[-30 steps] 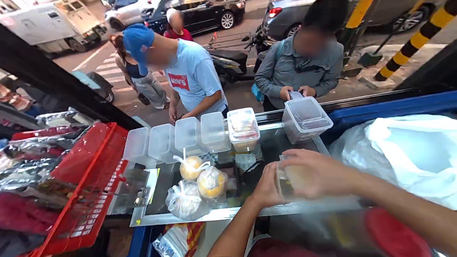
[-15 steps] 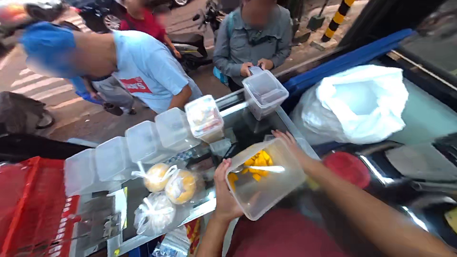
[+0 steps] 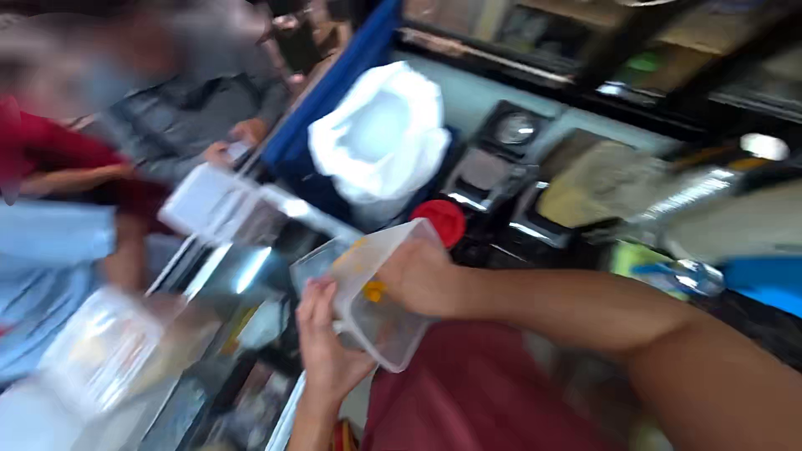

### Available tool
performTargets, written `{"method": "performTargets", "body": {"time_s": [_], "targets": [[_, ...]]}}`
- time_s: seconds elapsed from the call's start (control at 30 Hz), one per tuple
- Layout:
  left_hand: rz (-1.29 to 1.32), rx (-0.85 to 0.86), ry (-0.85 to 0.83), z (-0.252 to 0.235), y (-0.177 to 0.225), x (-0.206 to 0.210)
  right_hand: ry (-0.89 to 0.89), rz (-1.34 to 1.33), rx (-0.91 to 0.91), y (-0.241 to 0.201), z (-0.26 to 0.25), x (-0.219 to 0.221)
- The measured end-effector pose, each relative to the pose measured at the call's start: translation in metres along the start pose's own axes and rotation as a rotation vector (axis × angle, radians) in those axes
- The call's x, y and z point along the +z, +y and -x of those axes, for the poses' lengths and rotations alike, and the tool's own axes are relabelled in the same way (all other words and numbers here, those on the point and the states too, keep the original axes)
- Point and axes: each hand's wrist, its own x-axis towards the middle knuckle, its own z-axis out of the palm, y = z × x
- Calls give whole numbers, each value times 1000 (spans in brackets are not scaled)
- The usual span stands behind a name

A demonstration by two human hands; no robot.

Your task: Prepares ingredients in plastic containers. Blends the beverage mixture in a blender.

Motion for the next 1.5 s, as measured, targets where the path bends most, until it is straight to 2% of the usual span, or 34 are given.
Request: {"method": "performTargets", "body": {"time_s": [0.13,0.2,0.3,0.37,0.47,0.63,0.77,0.87,1.0,1.1,1.17,1.23,1.3,1.37,1.43,1.5], "targets": [[1,58,-125,-44,39,59,348,-162,-91,102,65,5],[61,70,-177,-67,59,88,564,-388,-132,156,100,9],[159,98,-324,-109,96,134,680,-940,-120,236,152,10],[196,118,-446,-140,118,165,794,-1196,-144,281,179,13],[176,123,-585,-184,147,210,921,-1227,-144,332,206,13],[87,92,-781,-232,184,256,972,-1102,-7,353,216,3],[29,157,-895,-252,208,276,908,-1076,62,366,202,15],[16,163,-928,-264,209,279,980,-1008,136,379,221,15],[113,111,-971,-267,209,279,1131,-1030,7,376,230,12],[193,126,-971,-265,212,280,1104,-890,71,384,218,25],[214,125,-960,-263,213,280,1132,-913,86,384,228,24],[240,119,-963,-262,214,279,1178,-942,-23,379,238,21],[277,87,-975,-264,216,279,1188,-746,-206,383,240,23],[294,74,-986,-268,218,278,1137,-572,-312,393,246,25],[298,78,-990,-268,221,277,1134,-580,-389,400,255,22],[302,91,-999,-266,225,279,1164,-705,-358,399,252,18]]}}
